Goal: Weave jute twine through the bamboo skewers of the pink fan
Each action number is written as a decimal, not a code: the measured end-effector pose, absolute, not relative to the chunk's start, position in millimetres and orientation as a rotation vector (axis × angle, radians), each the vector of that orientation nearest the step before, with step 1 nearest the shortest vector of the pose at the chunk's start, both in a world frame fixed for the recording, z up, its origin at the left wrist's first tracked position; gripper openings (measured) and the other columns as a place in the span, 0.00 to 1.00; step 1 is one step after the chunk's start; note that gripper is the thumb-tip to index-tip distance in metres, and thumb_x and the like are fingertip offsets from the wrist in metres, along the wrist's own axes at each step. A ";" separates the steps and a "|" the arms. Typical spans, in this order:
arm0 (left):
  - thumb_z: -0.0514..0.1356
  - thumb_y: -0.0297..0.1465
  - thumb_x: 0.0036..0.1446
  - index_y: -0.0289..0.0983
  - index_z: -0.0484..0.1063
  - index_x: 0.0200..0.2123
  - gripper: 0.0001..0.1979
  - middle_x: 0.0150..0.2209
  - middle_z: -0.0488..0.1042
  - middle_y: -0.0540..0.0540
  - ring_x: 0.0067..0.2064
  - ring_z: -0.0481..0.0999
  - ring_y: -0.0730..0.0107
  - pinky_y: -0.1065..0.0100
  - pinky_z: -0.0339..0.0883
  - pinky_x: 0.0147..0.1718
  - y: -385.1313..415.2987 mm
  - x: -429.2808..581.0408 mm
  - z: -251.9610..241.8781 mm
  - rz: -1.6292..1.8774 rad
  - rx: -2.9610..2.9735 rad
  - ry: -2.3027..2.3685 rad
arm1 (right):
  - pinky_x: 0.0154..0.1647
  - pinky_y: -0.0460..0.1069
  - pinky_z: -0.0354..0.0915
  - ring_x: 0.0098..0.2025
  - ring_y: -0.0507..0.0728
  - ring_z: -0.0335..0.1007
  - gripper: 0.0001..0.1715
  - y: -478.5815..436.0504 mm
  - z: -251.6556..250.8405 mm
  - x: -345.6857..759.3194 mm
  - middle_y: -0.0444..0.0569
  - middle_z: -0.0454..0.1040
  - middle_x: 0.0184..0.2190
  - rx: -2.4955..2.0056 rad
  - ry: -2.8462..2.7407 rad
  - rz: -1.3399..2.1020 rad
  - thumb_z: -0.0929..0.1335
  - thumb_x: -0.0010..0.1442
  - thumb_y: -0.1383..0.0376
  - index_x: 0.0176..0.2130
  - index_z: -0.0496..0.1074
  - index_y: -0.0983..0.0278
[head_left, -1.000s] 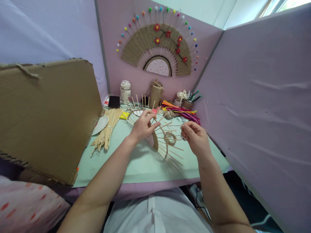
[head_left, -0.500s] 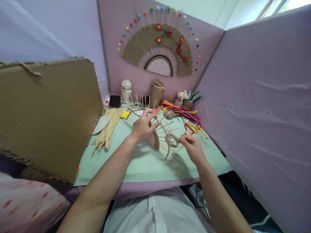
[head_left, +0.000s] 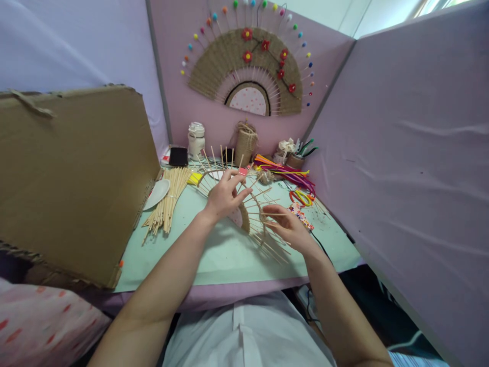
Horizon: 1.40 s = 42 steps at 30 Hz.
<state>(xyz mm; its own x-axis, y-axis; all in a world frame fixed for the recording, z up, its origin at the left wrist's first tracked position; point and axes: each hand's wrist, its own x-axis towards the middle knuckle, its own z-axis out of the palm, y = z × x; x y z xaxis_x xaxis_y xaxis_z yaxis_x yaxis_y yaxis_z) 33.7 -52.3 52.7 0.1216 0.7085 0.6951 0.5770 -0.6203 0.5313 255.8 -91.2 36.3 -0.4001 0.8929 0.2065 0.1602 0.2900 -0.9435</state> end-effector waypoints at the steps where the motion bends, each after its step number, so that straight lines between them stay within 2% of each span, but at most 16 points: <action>1: 0.57 0.43 0.56 0.37 0.69 0.37 0.15 0.45 0.66 0.45 0.23 0.65 0.81 0.70 0.65 0.28 -52.5 33.8 52.9 1.518 2.250 1.303 | 0.47 0.53 0.66 0.47 0.56 0.70 0.21 -91.8 35.7 254.3 0.52 0.73 0.44 -0.937 -1.740 1.207 0.70 0.53 0.60 0.46 0.68 0.61; 5: 0.57 0.42 0.56 0.37 0.69 0.38 0.15 0.46 0.66 0.44 0.23 0.65 0.81 0.70 0.65 0.29 -54.1 34.7 53.0 1.508 2.260 1.317 | 0.36 0.48 0.65 0.35 0.52 0.69 0.19 -94.7 31.2 249.7 0.47 0.73 0.35 -0.971 -1.666 1.197 0.69 0.55 0.60 0.47 0.69 0.60; 8: 0.56 0.43 0.57 0.37 0.69 0.40 0.15 0.47 0.66 0.44 0.24 0.66 0.81 0.69 0.66 0.30 -55.1 35.7 52.5 1.506 2.275 1.346 | 0.26 0.45 0.60 0.24 0.48 0.61 0.18 -95.4 23.5 248.7 0.43 0.70 0.27 -1.038 -1.647 1.096 0.67 0.57 0.59 0.48 0.71 0.60; 10: 0.56 0.42 0.57 0.37 0.68 0.41 0.16 0.48 0.65 0.43 0.24 0.66 0.81 0.69 0.66 0.31 -55.5 36.4 52.6 1.511 2.288 1.370 | 0.23 0.45 0.57 0.22 0.48 0.58 0.19 -94.9 17.4 248.6 0.44 0.71 0.27 -1.057 -1.641 1.053 0.66 0.58 0.58 0.48 0.72 0.60; 13: 0.56 0.41 0.57 0.39 0.65 0.48 0.18 0.52 0.63 0.42 0.25 0.66 0.81 0.68 0.67 0.32 -57.2 38.7 53.5 1.568 2.291 1.389 | 0.23 0.46 0.59 0.25 0.50 0.63 0.19 -93.8 11.1 248.5 0.50 0.75 0.37 -1.065 -1.640 0.999 0.66 0.57 0.57 0.46 0.75 0.61; 16: 0.57 0.39 0.56 0.41 0.59 0.52 0.21 0.54 0.60 0.41 0.27 0.66 0.79 0.67 0.67 0.33 -63.7 44.1 51.7 1.703 2.273 1.406 | 0.25 0.46 0.61 0.29 0.52 0.66 0.19 -93.5 10.3 247.7 0.51 0.76 0.39 -1.060 -1.640 0.984 0.65 0.57 0.57 0.46 0.76 0.60; 19: 0.56 0.34 0.57 0.39 0.59 0.49 0.17 0.48 0.63 0.42 0.29 0.67 0.76 0.65 0.66 0.37 -77.7 52.6 42.0 1.810 2.219 1.444 | 0.26 0.47 0.62 0.31 0.53 0.67 0.19 -93.3 11.1 246.0 0.50 0.76 0.40 -1.054 -1.659 1.001 0.65 0.57 0.59 0.46 0.76 0.59; 21: 0.55 0.33 0.57 0.38 0.61 0.44 0.12 0.39 0.66 0.46 0.32 0.67 0.72 0.65 0.65 0.39 -89.1 58.7 32.0 1.800 2.187 1.476 | 0.28 0.47 0.63 0.32 0.53 0.68 0.18 -92.9 10.5 244.2 0.49 0.76 0.42 -1.043 -1.668 1.012 0.65 0.57 0.59 0.47 0.75 0.58; 24: 0.54 0.32 0.59 0.38 0.62 0.41 0.08 0.37 0.68 0.46 0.30 0.68 0.72 0.67 0.65 0.33 -102.4 66.3 18.8 1.681 2.120 1.475 | 0.33 0.49 0.65 0.36 0.55 0.70 0.18 -92.3 8.3 241.1 0.49 0.75 0.45 -1.004 -1.663 1.011 0.66 0.57 0.59 0.46 0.75 0.58; 28: 0.53 0.32 0.61 0.37 0.66 0.41 0.07 0.40 0.72 0.44 0.40 0.73 0.68 0.67 0.67 0.38 -107.1 71.9 13.2 1.614 2.155 1.378 | 0.39 0.51 0.67 0.42 0.57 0.70 0.17 -91.5 7.3 238.7 0.49 0.76 0.43 -0.981 -1.644 0.980 0.67 0.56 0.59 0.44 0.76 0.59; 33: 0.52 0.32 0.63 0.38 0.68 0.44 0.10 0.43 0.74 0.43 0.47 0.73 0.65 0.62 0.67 0.46 -103.8 75.8 14.4 1.602 2.149 1.243 | 0.34 0.51 0.67 0.38 0.57 0.70 0.17 -90.5 7.0 239.6 0.50 0.77 0.39 -1.007 -1.645 0.975 0.67 0.55 0.58 0.43 0.77 0.60; 35: 0.51 0.32 0.63 0.38 0.69 0.45 0.11 0.43 0.75 0.43 0.44 0.74 0.66 0.62 0.69 0.44 -102.6 77.3 13.7 1.571 2.104 1.189 | 0.32 0.50 0.66 0.36 0.57 0.70 0.17 -90.6 6.3 239.7 0.49 0.77 0.36 -1.012 -1.641 0.982 0.66 0.55 0.58 0.43 0.77 0.60; 37: 0.51 0.34 0.63 0.38 0.69 0.45 0.12 0.42 0.74 0.43 0.37 0.75 0.69 0.64 0.71 0.38 -101.9 78.4 12.5 1.536 2.029 1.147 | 0.30 0.50 0.65 0.34 0.56 0.69 0.18 -91.4 5.8 239.5 0.49 0.76 0.32 -1.015 -1.637 0.990 0.67 0.55 0.57 0.44 0.76 0.60; 40: 0.49 0.36 0.64 0.38 0.71 0.42 0.13 0.43 0.72 0.43 0.25 0.71 0.78 0.69 0.70 0.26 -102.1 78.9 11.5 1.501 1.899 1.074 | 0.27 0.49 0.63 0.31 0.55 0.67 0.20 -94.9 6.1 240.1 0.48 0.74 0.29 -1.021 -1.639 0.998 0.67 0.55 0.57 0.46 0.75 0.60; 42: 0.49 0.36 0.64 0.37 0.71 0.41 0.14 0.43 0.71 0.44 0.21 0.68 0.81 0.71 0.68 0.23 -102.7 78.6 12.0 1.500 1.845 1.041 | 0.26 0.48 0.62 0.29 0.54 0.65 0.21 -99.0 6.1 242.5 0.47 0.73 0.28 -1.035 -1.639 0.994 0.66 0.56 0.56 0.47 0.74 0.60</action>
